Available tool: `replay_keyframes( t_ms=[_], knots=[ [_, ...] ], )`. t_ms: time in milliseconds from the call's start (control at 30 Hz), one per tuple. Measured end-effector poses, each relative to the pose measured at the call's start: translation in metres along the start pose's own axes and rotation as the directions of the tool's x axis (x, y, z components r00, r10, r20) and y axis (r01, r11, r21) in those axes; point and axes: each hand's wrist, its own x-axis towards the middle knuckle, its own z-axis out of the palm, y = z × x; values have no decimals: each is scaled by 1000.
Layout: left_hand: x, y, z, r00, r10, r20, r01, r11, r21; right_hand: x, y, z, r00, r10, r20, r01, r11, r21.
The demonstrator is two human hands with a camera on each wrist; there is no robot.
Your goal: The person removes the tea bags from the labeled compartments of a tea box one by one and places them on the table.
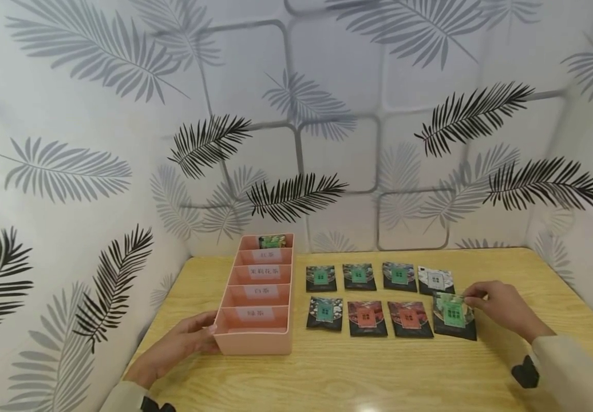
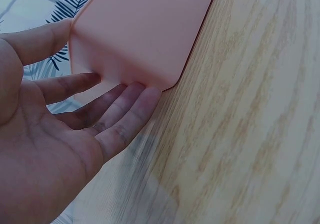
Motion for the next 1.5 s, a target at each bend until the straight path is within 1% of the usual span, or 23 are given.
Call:
replay_keyframes(
  t_ms=[200,467,767,900,1033,1300,1500],
  knots=[
    [0,1,-1,1000,4,8,-4,1000,7,1,3,6,1000,-7,1,7,1000,-8],
    [0,1,-1,1000,-4,7,4,1000,3,2,1,9,1000,12,11,-12,1000,-4],
    [-1,0,-1,1000,-7,1,7,1000,-6,5,6,13,999,34,14,-34,999,-11],
    [-2,0,0,1000,-13,-1,13,1000,-9,5,10,15,1000,31,3,-31,999,-14],
    [-1,0,0,1000,-5,4,5,1000,2,5,11,15,999,28,-22,-29,999,-19],
    [-1,-2,-2,1000,-13,-1,13,1000,-12,7,5,14,998,27,-59,-28,1000,-7],
    [0,-3,-3,1000,-22,-7,22,1000,-5,10,-7,11,998,32,-48,-31,999,20]
  ],
)
